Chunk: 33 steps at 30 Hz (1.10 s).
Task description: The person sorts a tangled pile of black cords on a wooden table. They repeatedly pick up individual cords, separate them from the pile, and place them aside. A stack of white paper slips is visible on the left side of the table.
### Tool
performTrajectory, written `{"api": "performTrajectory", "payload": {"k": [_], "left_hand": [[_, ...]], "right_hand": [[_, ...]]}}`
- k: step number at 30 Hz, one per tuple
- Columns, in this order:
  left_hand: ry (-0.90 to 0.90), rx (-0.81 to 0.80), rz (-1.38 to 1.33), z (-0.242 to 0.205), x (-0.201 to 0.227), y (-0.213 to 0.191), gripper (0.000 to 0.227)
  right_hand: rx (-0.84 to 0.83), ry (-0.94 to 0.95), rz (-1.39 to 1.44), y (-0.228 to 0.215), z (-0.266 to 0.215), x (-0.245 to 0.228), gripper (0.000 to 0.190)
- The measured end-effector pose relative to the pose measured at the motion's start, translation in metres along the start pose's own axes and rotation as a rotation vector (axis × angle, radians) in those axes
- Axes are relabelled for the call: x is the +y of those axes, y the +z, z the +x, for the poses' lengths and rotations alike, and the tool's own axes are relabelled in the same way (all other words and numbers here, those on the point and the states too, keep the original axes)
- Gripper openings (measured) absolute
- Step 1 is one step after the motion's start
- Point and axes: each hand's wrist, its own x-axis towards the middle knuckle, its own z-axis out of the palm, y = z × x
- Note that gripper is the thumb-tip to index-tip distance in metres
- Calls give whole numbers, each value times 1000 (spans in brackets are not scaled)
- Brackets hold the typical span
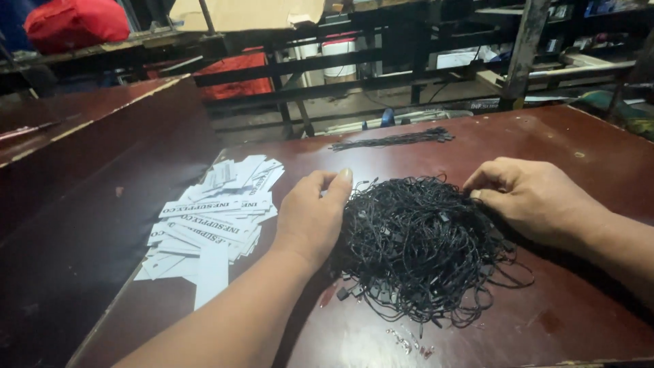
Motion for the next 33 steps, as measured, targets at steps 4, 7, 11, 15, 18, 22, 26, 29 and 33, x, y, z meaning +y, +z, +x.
{"api": "performTrajectory", "payload": {"k": [4, 7, 11, 15, 18, 22, 26, 29, 33], "left_hand": [[4, 3, -14, 1, 1, 0, 54], [12, 7, 5, 1, -1, 1, 52], [13, 4, -8, 0, 0, 0, 49], [33, 11, 12, 1, -4, 2, 47], [27, 13, -2, 2, -4, 1, 45], [48, 5, 32, 0, -4, 1, 44], [321, -61, 98, 12, -20, 13, 79], [472, -189, 251, -4, -7, 11, 94], [473, -264, 404, -7, -3, 12, 109]], "right_hand": [[87, -89, -299, 5, 10, 11, 27], [84, -46, -280, 6, 8, 10, 26], [103, -8, -58, -1, -8, 0, 27], [71, -84, 48, 0, -13, 3, 20], [72, -174, -12, 3, -8, 8, 15], [54, -81, -123, 1, -12, -1, 21], [87, 33, 8, -2, -19, -11, 24], [167, 65, 98, -2, -11, 2, 18], [269, 134, -78, -1, -6, 14, 24]]}}
